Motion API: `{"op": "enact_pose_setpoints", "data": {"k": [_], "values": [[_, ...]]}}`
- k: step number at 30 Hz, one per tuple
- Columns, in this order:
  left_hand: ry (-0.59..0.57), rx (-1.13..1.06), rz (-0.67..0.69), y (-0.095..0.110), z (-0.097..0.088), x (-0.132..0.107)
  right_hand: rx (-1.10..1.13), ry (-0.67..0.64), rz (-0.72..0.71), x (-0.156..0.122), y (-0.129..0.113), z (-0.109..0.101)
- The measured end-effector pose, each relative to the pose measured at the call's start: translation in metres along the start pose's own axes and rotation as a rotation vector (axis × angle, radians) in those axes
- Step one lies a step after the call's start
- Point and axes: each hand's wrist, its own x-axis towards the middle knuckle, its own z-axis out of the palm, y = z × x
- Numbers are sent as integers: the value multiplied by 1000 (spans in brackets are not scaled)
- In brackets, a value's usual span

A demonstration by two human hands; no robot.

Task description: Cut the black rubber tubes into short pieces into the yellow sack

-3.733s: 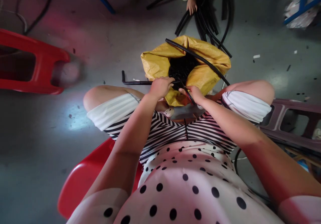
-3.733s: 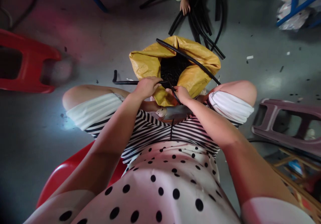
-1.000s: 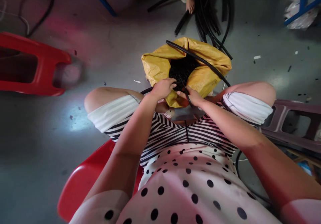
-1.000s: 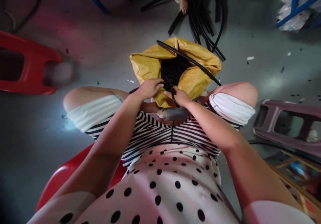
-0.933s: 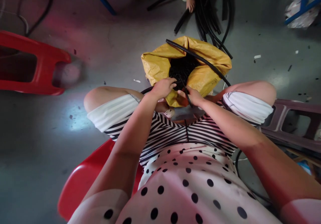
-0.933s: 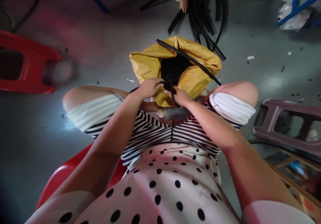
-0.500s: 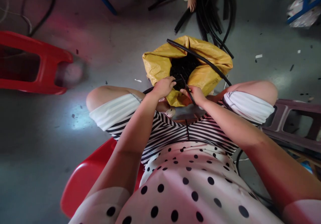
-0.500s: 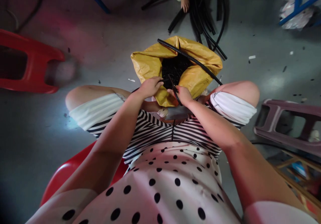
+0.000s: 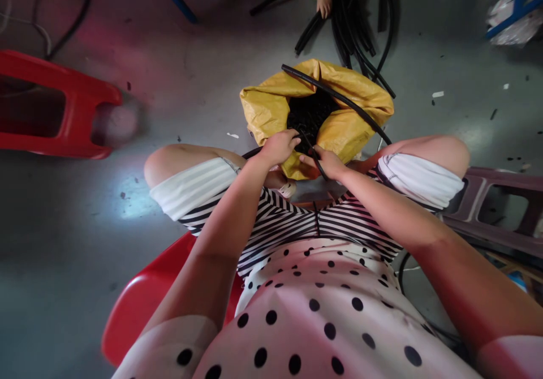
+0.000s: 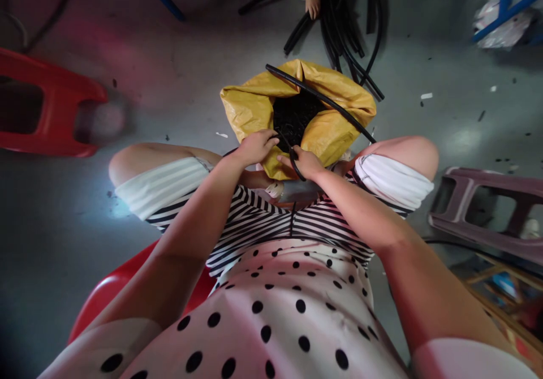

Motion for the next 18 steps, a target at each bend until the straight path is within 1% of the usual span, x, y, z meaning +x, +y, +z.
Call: {"op": "enact_pose_setpoints", "data": {"k": [5,11,15,18], "values": [[-30,-20,1,2,-1,2,53,51,-50,1,3,4],[-23,-62,10,2,-2,2,19,97,-79,2,4,4],[24,-44,-26,-11,-5,0,43,169,-81,5,7,2],[34,7,-66,-23,-7,1,61,198,-69,7,10,2]]}}
